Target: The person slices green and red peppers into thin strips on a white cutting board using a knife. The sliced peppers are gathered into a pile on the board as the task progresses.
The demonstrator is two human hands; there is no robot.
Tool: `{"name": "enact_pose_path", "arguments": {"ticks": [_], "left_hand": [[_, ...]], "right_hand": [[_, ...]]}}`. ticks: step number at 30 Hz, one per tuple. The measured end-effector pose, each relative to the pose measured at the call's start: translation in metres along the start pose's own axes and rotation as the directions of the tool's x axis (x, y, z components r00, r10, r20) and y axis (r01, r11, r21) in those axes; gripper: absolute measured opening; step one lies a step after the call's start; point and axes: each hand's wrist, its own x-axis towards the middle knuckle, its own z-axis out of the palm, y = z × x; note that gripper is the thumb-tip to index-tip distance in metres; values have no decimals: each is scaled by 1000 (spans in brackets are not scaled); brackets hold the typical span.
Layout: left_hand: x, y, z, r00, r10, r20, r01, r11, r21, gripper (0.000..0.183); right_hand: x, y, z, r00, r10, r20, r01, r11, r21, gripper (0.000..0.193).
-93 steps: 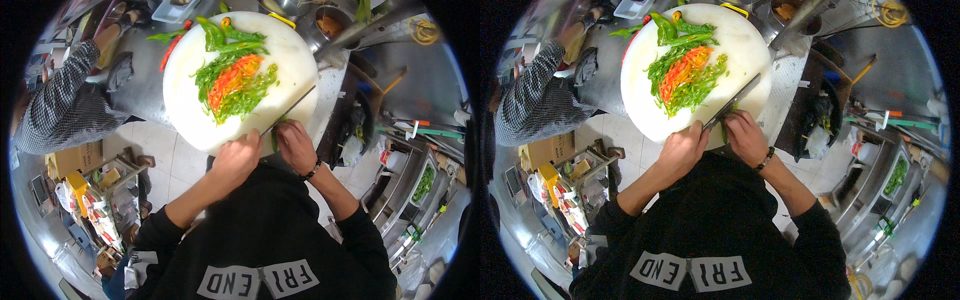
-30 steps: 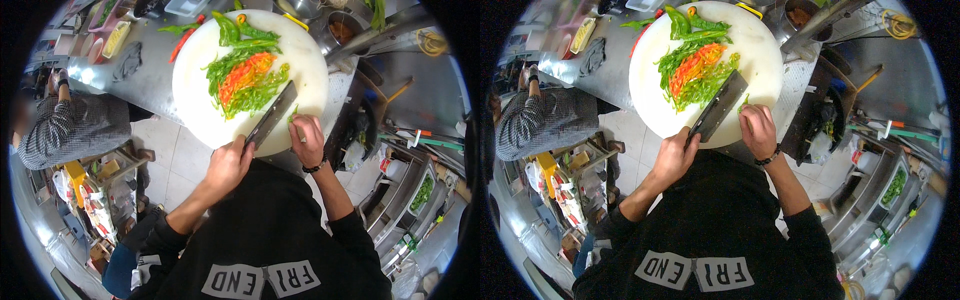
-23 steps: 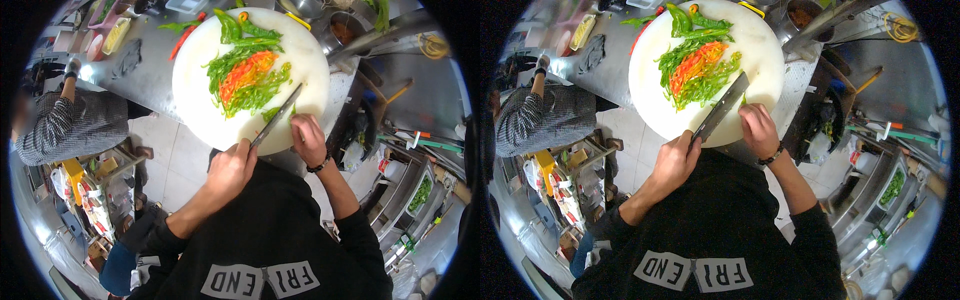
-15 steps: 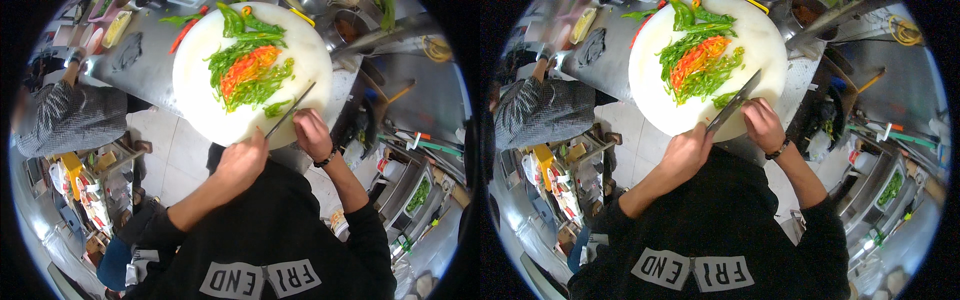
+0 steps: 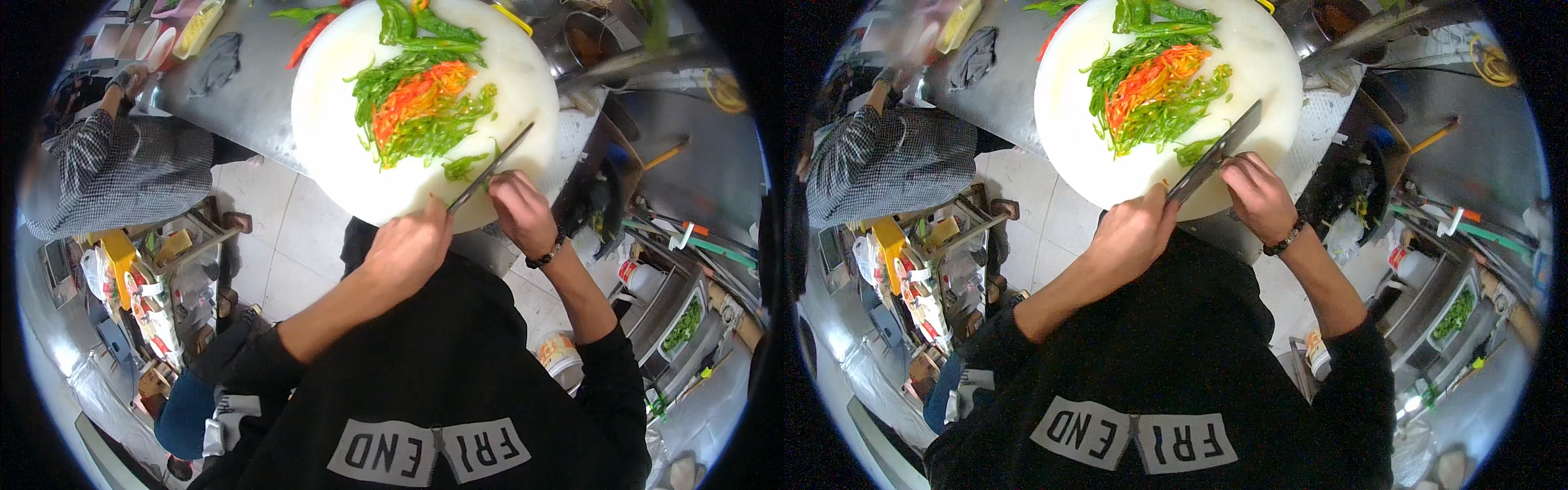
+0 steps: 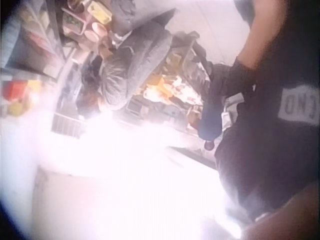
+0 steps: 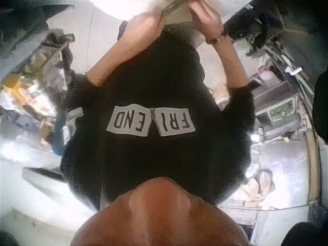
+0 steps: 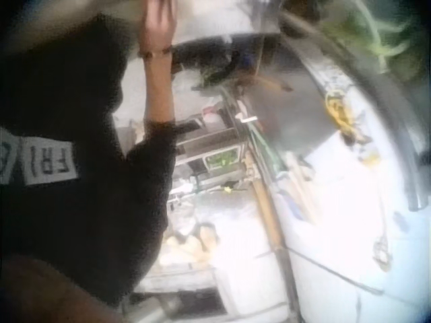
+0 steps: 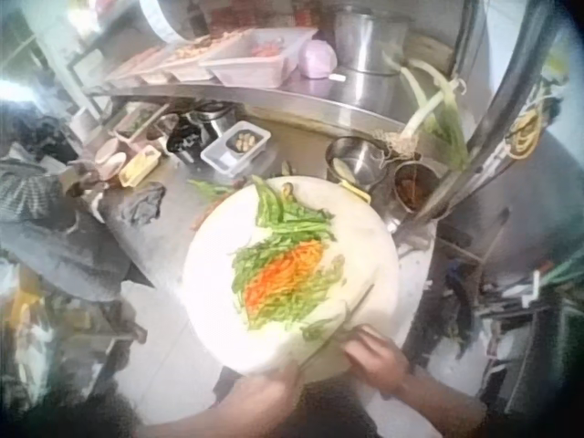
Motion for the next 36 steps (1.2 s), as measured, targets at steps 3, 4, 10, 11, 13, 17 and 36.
{"name": "enact_pose_path", "arguments": {"ticks": [3,4,10,11,13,17,36], "left_hand": [[12,0,8,998,32,-46,-34,999,-36,20],[12,1,-2,998,50,-37,-51,998,-25,20],[6,-5,10,995,75,-60,-77,997,-30,21],[12,-4,18,997,47,-67,-50,998,-42,22],[20,-5,16,996,29,-87,-33,999,-39,23],[23,-15,-1,999,31,-37,-33,998,-56,24],[5,-2,18,997,51,-55,-49,998,40,23]], "right_hand": [[-4,-3,3,997,52,-50,-51,999,19,24],[-5,-2,5,995,73,-70,-72,997,21,25],[-6,-12,15,975,139,-173,-145,989,-24,27],[-6,-13,17,971,160,-178,-166,986,-19,25],[-8,-15,22,960,205,-189,-211,977,-14,21],[-8,-21,7,965,241,-107,-239,970,30,25],[-29,-3,16,999,38,-23,-39,997,-63,31]]}}
